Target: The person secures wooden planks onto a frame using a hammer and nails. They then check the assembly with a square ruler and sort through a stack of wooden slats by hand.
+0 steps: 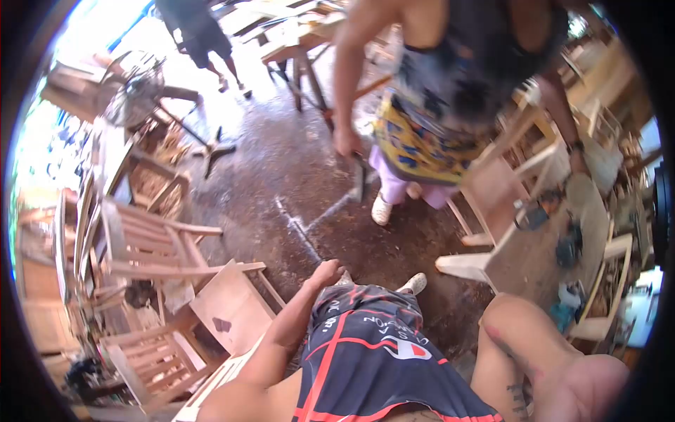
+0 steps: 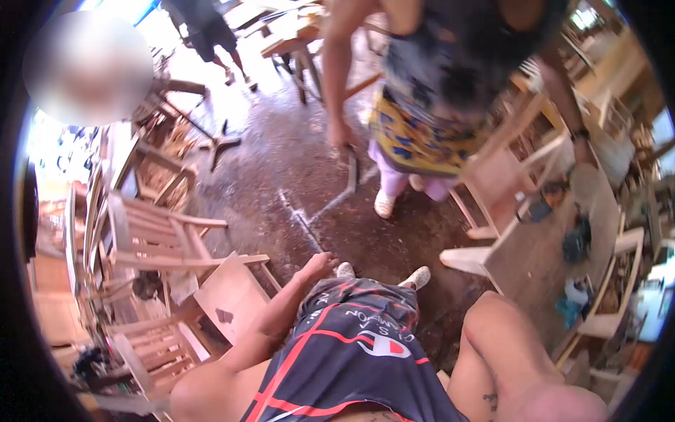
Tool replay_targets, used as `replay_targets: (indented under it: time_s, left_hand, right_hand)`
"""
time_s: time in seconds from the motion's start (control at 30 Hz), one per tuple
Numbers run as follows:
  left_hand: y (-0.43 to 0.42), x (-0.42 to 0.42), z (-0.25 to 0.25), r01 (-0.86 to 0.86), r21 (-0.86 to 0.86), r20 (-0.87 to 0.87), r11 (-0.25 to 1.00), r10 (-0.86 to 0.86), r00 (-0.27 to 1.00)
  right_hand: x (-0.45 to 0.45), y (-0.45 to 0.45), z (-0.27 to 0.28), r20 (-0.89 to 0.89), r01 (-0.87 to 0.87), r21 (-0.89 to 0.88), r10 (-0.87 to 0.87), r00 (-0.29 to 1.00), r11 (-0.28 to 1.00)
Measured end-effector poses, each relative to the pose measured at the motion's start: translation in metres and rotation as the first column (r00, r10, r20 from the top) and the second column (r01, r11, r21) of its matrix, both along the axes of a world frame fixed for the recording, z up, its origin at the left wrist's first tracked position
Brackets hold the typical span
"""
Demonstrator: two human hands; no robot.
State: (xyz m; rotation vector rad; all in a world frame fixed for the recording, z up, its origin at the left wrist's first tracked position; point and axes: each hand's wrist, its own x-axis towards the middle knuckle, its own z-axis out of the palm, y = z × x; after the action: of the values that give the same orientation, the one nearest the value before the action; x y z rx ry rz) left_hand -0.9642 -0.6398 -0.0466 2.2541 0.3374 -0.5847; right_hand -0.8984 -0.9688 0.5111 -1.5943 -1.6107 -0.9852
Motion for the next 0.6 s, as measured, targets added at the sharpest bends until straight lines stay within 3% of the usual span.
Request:
replay_targets:
  time_s: [0.03, 0.1, 0.13, 0.37, 0.43, 0.6]
  left_hand:
    - [0.015, -0.007, -0.036, -0.015, 0.004, 0.131, 1.0, 0.015, 0.991]
    - [0.017, 0.001, 0.03, -0.378, -0.135, 0.056, 0.916, 0.388, 0.92]
    - [0.023, -0.001, 0.024, -0.431, -0.166, 0.057, 0.887, 0.445, 0.893]
    - [0.089, -0.026, 0.02, -0.612, -0.193, -0.012, 0.767, 0.622, 0.783]
    - [0.113, -0.026, 0.032, -0.651, -0.204, -0.162, 0.732, 0.63, 0.759]
    - [0.183, -0.028, 0.008, -0.659, -0.115, -0.083, 0.744, 0.653, 0.752]
  right_hand:
    - [0.002, 0.035, 0.006, 0.046, -0.074, -0.007, 0.074, 0.996, 0.997]
    - [0.008, 0.09, 0.006, 0.069, -0.162, -0.048, 0.165, 0.984, 0.986]
    - [0.011, 0.111, 0.006, 0.069, -0.204, -0.073, 0.209, 0.975, 0.976]
    - [0.053, 0.233, -0.003, 0.048, -0.275, -0.208, 0.291, 0.955, 0.939]
    - [0.073, 0.254, -0.011, 0.03, -0.248, -0.217, 0.26, 0.965, 0.944]
    - [0.15, 0.282, -0.055, -0.138, -0.074, -0.265, 0.038, 0.99, 0.961]
